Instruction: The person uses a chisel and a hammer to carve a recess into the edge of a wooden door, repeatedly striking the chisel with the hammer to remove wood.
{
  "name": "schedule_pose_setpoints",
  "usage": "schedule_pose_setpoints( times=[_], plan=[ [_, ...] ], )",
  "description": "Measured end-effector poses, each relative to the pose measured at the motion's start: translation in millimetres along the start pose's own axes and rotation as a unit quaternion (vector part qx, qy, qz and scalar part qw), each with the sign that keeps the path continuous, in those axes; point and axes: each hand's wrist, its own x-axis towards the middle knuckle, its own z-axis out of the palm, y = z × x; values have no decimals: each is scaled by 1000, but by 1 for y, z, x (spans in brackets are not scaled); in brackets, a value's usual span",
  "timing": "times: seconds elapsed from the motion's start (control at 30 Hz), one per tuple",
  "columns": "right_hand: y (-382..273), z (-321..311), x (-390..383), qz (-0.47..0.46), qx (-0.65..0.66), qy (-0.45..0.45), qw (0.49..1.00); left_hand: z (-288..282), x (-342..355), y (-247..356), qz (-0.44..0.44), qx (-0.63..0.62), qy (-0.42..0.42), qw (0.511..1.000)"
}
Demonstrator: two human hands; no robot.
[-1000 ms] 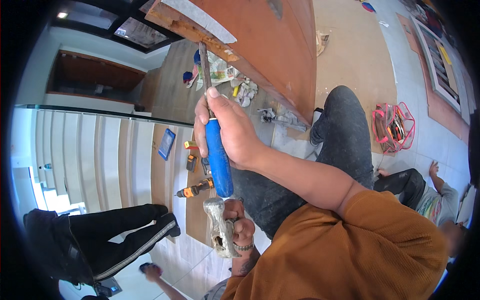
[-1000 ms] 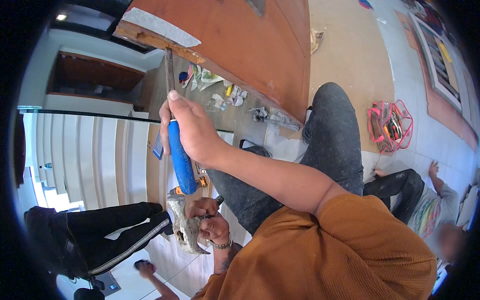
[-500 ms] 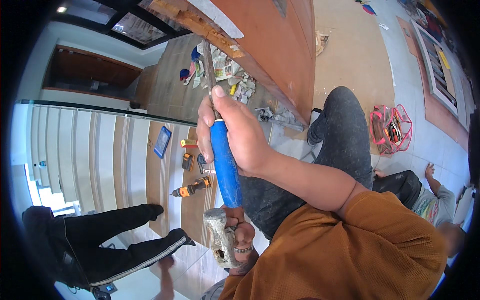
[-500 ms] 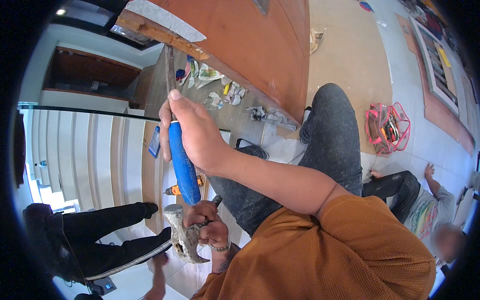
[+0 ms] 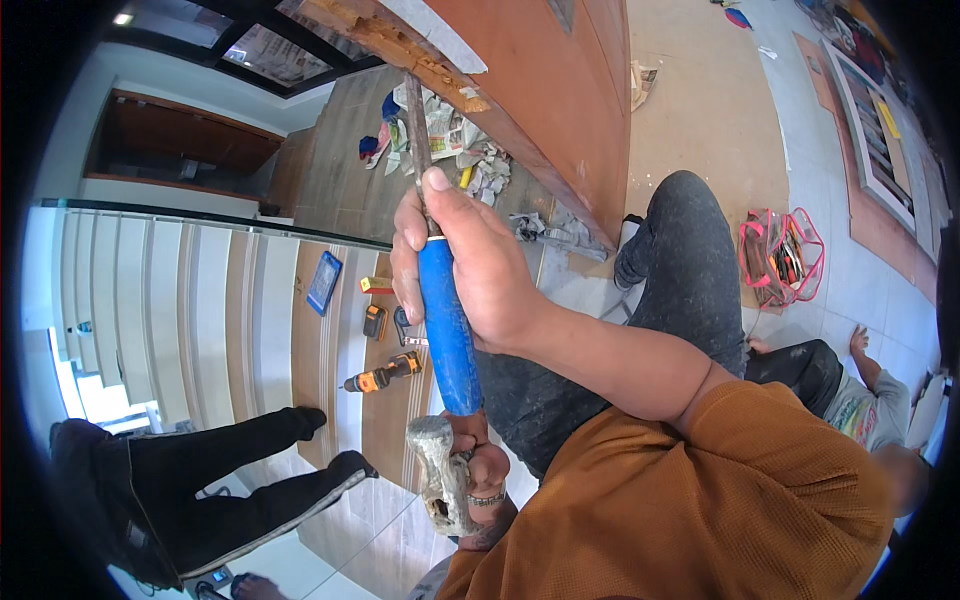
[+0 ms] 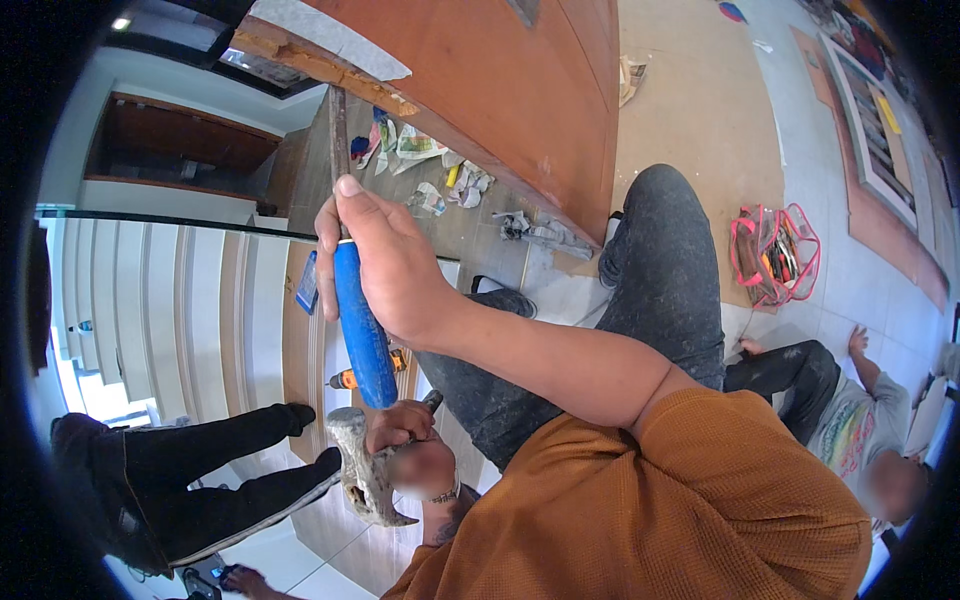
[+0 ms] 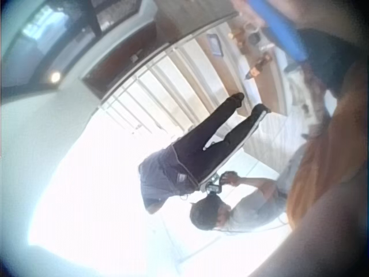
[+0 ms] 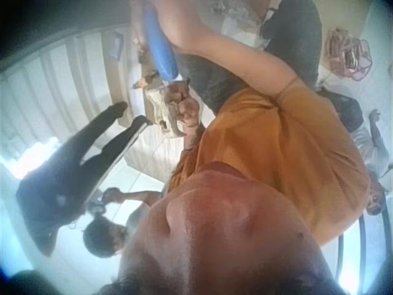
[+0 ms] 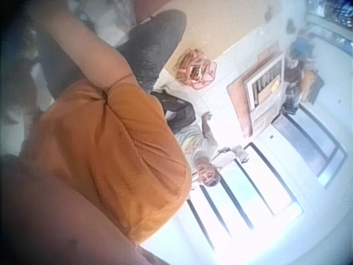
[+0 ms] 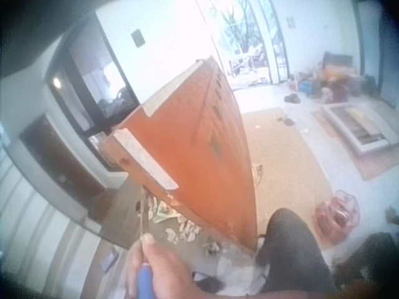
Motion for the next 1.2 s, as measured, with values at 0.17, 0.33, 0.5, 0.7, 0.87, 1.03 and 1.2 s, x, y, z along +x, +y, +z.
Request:
schedule_pose_setpoints(
  times=[0.17, 0.33, 0.5, 0.7, 0.87, 1.03, 1.2],
  plan=[
    [1, 0, 2, -4, 3, -2, 1000, 2, 6, 8, -6, -15, -13, 1000],
    [1, -2, 3, -13, -15, -8, 1000, 9, 8, 9, -5, -49, -24, 999],
    [-1, 5, 2, 6, 21, 0, 1000, 2, 2, -12, 84, -121, -32, 989],
    [2, 5, 3, -11, 12, -1, 1000, -7, -6, -4, -162, -197, -54, 965],
    [3, 5, 6, -9, 23, 9, 1000, -5, -2, -13, 3, -117, -74, 990],
    [6, 6, 5, -12, 14, 12, 1000, -14, 0, 4, -85, 52, -71, 992],
    [3, 7, 6, 0, 43, 14, 999, 5, 7, -18, 167, -135, -21, 976]
  ],
)
